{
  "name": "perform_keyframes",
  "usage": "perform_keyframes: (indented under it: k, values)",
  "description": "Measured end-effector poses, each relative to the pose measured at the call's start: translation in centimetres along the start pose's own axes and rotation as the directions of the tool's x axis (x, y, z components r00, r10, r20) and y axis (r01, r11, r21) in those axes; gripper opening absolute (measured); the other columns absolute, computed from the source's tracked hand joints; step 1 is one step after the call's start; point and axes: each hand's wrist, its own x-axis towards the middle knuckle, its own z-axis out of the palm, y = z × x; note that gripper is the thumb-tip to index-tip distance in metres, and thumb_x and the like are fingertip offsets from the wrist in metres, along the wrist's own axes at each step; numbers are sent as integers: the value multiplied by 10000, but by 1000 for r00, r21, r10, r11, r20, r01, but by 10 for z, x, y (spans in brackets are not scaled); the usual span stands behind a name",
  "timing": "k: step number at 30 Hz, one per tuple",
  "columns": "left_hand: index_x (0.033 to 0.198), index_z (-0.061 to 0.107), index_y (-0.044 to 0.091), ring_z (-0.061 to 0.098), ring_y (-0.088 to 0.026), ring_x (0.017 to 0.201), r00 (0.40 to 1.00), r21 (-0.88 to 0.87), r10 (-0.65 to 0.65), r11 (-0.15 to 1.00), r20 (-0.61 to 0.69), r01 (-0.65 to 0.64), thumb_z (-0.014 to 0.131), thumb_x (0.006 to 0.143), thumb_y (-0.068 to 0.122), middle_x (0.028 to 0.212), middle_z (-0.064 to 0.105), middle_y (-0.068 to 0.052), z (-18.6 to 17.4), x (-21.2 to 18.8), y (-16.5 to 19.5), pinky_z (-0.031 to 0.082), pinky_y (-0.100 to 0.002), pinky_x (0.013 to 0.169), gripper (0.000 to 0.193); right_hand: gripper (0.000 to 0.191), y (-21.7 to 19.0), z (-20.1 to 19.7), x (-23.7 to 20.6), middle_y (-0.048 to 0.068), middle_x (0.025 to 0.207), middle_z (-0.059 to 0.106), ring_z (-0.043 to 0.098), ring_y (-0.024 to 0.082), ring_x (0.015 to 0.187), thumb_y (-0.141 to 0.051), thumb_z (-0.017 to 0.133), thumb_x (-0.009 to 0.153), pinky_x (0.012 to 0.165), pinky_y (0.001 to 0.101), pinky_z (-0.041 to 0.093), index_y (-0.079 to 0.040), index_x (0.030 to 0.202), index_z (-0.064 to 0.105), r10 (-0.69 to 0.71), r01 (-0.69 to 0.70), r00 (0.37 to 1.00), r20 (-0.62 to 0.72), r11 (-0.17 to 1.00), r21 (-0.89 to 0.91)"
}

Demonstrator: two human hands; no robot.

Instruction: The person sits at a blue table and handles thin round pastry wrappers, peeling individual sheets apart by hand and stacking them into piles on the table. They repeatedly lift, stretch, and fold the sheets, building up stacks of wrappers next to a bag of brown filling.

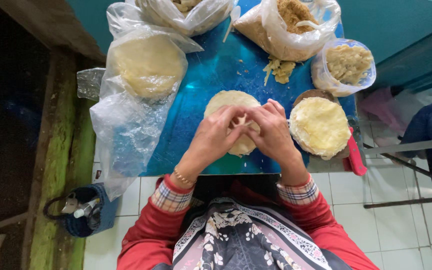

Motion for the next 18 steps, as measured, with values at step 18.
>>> perform_keyframes:
  k: [18]
  values:
    - [921, 659, 85, 650, -288, 864, 966, 388, 17, 918, -257, 87, 787, 872, 269, 921, 629, -76, -8, -34, -5, 512, -421, 704, 230, 195, 14, 5, 19, 35, 967, 699, 631, 250, 974, -248, 840, 834, 925, 383, 461, -136, 930, 711, -120, 86, 974, 191, 980, 177]
